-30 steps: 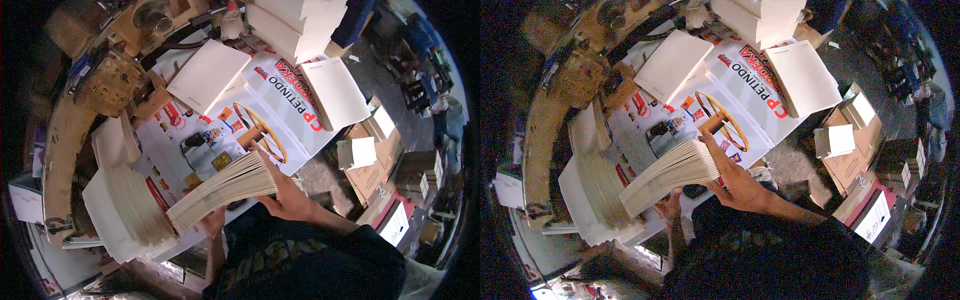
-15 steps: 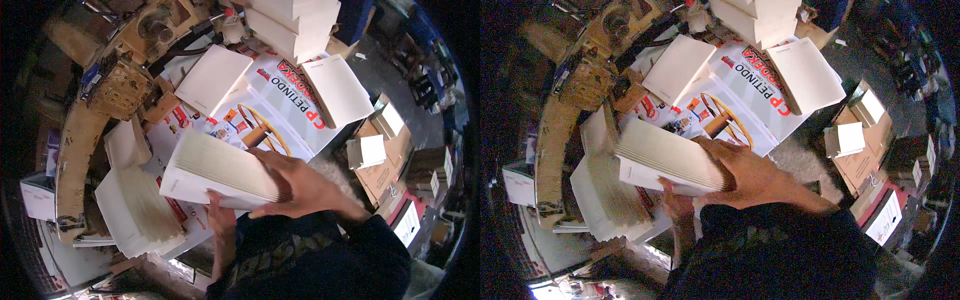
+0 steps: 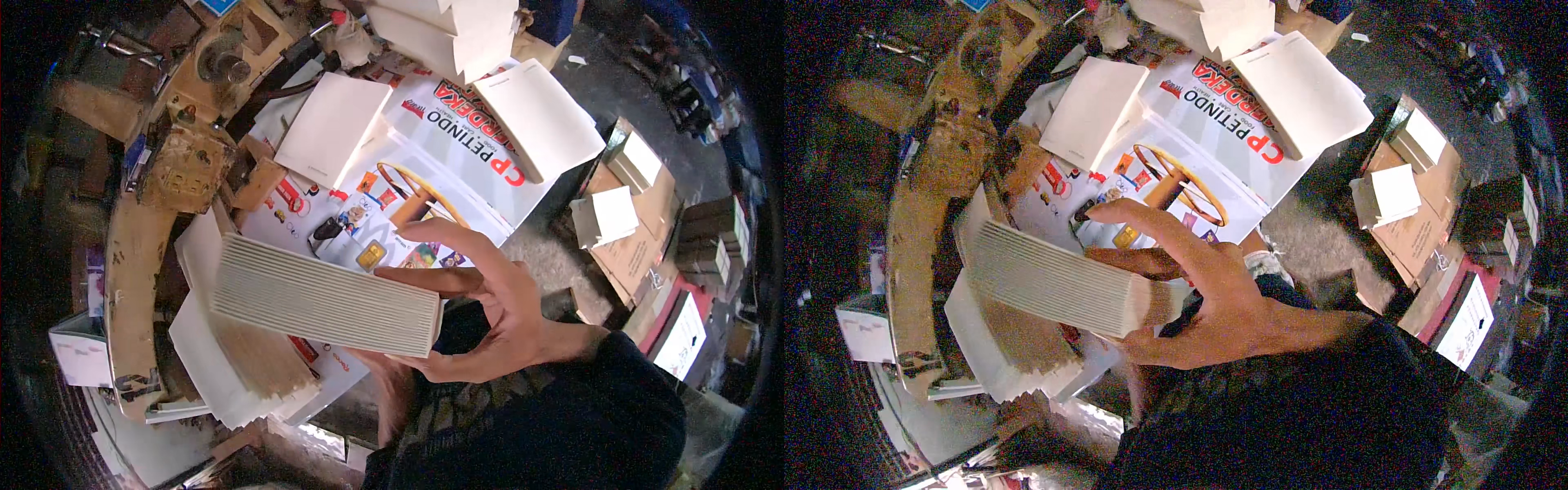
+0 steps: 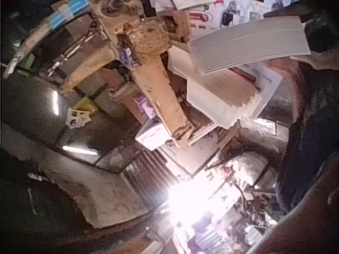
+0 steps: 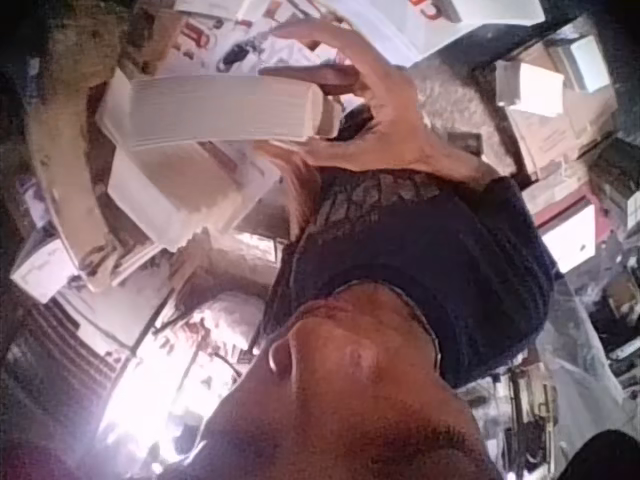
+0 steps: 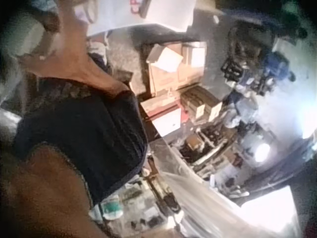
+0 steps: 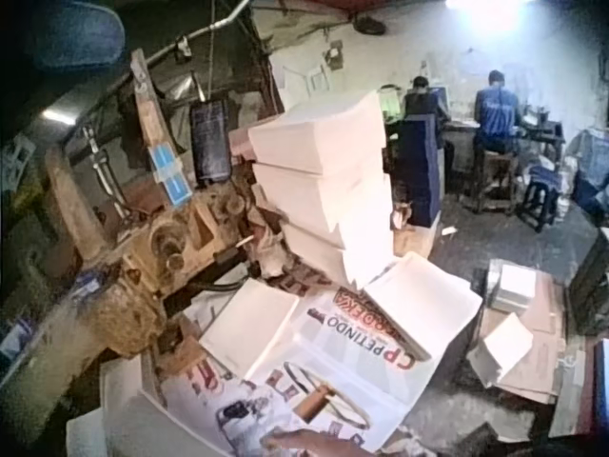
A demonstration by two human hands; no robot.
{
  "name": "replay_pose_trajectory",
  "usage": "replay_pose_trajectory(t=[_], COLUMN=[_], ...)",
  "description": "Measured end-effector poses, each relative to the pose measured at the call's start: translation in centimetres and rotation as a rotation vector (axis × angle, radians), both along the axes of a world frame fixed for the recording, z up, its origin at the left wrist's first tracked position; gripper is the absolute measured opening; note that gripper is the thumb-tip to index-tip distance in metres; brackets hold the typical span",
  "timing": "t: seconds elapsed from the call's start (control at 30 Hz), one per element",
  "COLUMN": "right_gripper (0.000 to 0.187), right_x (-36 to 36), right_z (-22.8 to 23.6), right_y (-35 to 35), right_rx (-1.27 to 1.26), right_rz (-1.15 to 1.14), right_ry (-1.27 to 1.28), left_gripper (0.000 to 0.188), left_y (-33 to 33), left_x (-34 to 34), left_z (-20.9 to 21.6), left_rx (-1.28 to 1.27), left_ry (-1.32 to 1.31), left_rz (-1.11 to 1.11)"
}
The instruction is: The person folds paper sheets along pre-scored lines to form small boxes, checking the alignment by hand and stacking the completed boxes on a nearby pile.
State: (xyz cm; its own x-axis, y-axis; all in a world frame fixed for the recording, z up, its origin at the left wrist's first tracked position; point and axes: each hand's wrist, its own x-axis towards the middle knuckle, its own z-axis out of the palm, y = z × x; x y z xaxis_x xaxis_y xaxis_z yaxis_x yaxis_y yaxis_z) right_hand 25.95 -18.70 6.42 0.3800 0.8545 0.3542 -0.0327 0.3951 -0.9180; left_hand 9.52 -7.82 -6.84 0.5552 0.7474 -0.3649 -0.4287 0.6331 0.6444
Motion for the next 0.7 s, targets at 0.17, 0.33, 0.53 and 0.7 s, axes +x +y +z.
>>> replay_pose_trajectory(t=[0.17,0.33,0.53,0.7], right_gripper=[0.089,0.093,0.092,0.076], right_x=[-0.1,1.5,2.2,3.2], right_z=[-0.2,2.7,-1.9,-8.0], right_y=[0.1,-0.6,-0.2,-0.4], right_rx=[0.044,-0.225,-0.471,-0.648], right_rz=[0.039,0.143,-0.053,-0.343], right_ry=[-0.092,-0.121,-0.628,-0.368], left_gripper=[0.065,0.064,0.063,0.05], left_y=[1.3,2.3,1.7,0.1], left_x=[-1.9,-2.6,-0.5,3.8], left_z=[0.6,0.4,0.9,-1.0], left_rx=[0.082,0.145,0.131,0.123], left_ry=[0.131,0.208,0.258,0.199], left_rz=[0.081,0.129,0.082,-0.095])
